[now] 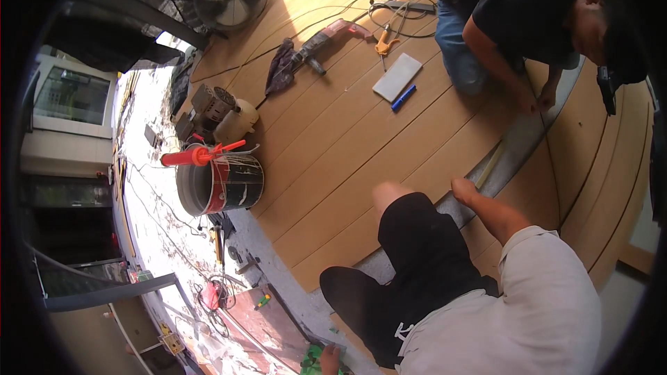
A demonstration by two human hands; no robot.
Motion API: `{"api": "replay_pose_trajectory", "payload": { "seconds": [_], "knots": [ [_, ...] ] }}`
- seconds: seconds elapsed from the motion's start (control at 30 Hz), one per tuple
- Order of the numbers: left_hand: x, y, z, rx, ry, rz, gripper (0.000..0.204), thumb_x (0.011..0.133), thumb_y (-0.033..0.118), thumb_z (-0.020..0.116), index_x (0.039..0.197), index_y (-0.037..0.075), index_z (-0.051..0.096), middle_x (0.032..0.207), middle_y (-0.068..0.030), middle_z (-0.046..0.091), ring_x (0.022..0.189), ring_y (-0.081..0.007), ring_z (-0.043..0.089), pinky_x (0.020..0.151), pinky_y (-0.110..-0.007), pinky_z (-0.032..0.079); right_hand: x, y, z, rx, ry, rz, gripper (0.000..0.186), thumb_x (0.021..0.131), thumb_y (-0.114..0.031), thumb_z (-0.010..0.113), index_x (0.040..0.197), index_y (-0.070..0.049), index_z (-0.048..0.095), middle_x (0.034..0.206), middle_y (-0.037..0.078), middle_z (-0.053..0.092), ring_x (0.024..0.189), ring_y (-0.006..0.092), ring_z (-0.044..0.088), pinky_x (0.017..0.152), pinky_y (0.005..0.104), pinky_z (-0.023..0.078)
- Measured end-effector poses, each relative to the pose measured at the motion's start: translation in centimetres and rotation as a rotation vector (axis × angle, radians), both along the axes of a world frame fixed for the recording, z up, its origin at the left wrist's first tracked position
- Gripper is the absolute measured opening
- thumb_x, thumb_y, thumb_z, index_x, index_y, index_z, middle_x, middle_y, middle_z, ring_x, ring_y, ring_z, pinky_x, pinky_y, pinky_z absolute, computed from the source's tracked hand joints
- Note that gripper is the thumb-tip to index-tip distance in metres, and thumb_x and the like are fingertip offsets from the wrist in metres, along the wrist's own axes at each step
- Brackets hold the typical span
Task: The person installs decking boards by drilling, positioning metal clips between the planks, hammering the boards into place with a hammer and chisel, and fastening components using a power drill.
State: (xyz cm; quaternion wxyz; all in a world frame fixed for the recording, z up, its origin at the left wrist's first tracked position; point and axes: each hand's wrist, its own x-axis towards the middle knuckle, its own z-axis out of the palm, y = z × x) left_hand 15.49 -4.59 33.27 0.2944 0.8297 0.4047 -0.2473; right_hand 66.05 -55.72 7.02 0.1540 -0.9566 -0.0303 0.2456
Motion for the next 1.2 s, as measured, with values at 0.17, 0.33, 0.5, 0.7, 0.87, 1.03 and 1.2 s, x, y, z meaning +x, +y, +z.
{"api": "replay_pose_trajectory", "payload": {
  "seconds": [0.17,0.33,0.5,0.7,0.87,1.03,1.2],
  "knots": [
    [-2.4,-4.5,-1.2,-0.243,0.145,0.285,0.039,0.102,0.033,0.057,0.116,-0.002,0.069,0.098,-0.0152,0.076,0.085,-0.0277,0.073,0.078,-0.040,0.057,3.2,-3.3,-2.0,-0.092,0.004,0.080,0.019,0.089,-0.010,0.056,0.097,-0.002,0.072,0.101,0.027,0.072,0.097,0.0448,0.071,0.083,0.0547,0.057],
    [5.1,-12.8,3.0,-0.409,0.542,0.458,0.036,0.103,0.033,0.057,0.115,0.001,0.069,0.090,-0.0088,0.074,0.073,-0.0180,0.067,0.066,-0.033,0.054,7.1,-4.8,3.1,0.090,-0.017,-0.056,0.021,0.091,-0.016,0.059,0.101,-0.004,0.073,0.104,0.024,0.070,0.098,0.0434,0.068,0.085,0.0507,0.055],
    [14.7,-11.4,1.2,-0.358,0.485,0.538,0.037,0.103,0.033,0.057,0.116,0.000,0.069,0.092,-0.0095,0.074,0.075,-0.0189,0.068,0.068,-0.033,0.054,17.5,-0.5,5.6,0.190,-0.042,-0.147,0.022,0.094,-0.019,0.060,0.104,-0.004,0.073,0.099,0.022,0.073,0.095,0.0414,0.070,0.085,0.0496,0.055],
    [22.8,-8.2,-0.8,-0.323,0.482,0.554,0.037,0.104,0.033,0.058,0.117,0.000,0.068,0.093,-0.0103,0.074,0.078,-0.0200,0.068,0.070,-0.033,0.055,40.7,10.0,4.2,0.360,-0.358,-0.132,0.022,0.098,-0.019,0.057,0.112,-0.007,0.069,0.103,0.020,0.073,0.096,0.0416,0.069,0.085,0.0489,0.055],
    [26.6,-6.3,-2.4,-0.307,0.491,0.572,0.038,0.104,0.033,0.058,0.118,-0.001,0.068,0.094,-0.0111,0.074,0.080,-0.0210,0.069,0.073,-0.034,0.055,57.5,16.2,0.7,0.238,-0.534,-0.204,0.028,0.096,-0.015,0.053,0.120,-0.004,0.062,0.114,0.023,0.068,0.106,0.0426,0.066,0.091,0.0501,0.052],
    [29.0,-5.7,-3.2,-0.280,0.504,0.589,0.038,0.104,0.032,0.059,0.119,-0.001,0.068,0.095,-0.0118,0.074,0.082,-0.0219,0.069,0.075,-0.034,0.055,66.1,19.3,-2.7,0.267,-0.475,-0.262,0.042,0.084,-0.012,0.061,0.125,-0.002,0.057,0.125,0.026,0.063,0.121,0.0456,0.058,0.099,0.0494,0.049],
    [30.9,-5.3,-4.2,-0.267,0.505,0.588,0.039,0.104,0.032,0.059,0.120,-0.002,0.067,0.096,-0.0125,0.075,0.084,-0.0228,0.070,0.077,-0.035,0.056,69.0,19.3,-4.9,0.144,-0.387,-0.302,0.055,0.084,-0.024,0.072,0.128,0.002,0.054,0.138,0.027,0.058,0.133,0.0402,0.053,0.111,0.0481,0.043]
  ]
}}
